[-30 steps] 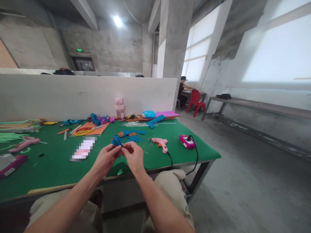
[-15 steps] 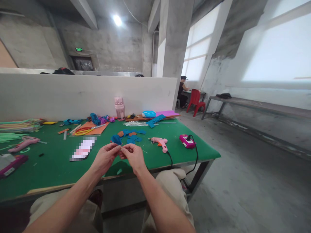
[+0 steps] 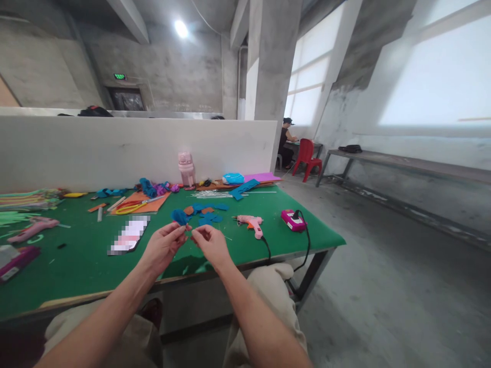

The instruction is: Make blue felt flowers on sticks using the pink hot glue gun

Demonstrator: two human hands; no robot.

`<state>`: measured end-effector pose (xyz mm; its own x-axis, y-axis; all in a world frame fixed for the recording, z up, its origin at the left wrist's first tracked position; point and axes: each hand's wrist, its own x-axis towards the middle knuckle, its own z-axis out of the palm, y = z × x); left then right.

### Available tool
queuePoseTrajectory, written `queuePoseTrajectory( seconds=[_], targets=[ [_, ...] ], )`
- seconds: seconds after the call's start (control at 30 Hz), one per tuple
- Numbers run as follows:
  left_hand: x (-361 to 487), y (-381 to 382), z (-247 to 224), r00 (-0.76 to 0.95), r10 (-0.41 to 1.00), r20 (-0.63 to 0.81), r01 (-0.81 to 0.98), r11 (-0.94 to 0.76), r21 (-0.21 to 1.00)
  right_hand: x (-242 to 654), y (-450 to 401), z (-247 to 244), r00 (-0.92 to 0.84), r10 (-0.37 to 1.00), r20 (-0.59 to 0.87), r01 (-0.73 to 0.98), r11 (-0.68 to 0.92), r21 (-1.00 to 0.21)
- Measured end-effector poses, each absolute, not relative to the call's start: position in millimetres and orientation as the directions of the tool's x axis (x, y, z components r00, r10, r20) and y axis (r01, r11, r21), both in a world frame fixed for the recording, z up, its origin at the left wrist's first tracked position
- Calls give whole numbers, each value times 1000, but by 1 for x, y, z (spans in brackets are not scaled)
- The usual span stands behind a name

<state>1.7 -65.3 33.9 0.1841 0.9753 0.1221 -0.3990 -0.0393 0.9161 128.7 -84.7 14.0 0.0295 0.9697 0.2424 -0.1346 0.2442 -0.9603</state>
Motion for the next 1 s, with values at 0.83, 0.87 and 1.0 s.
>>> queuePoseTrajectory(
  seconds=[0.83, 0.87, 1.0],
  targets=[
    [1, -67, 34, 228, 969, 92, -325, -13, 946, 287, -51, -10, 461, 883, 84, 618, -252, -745],
    [0, -66, 33, 218, 971, 98, -319, -24, 947, 282, -54, -9, 454, 885, 98, 597, -221, -771],
    [-1, -61, 29, 194, 974, 117, -303, -54, 952, 254, -67, 0, 401, 903, 156, 421, -30, -906]
  ],
)
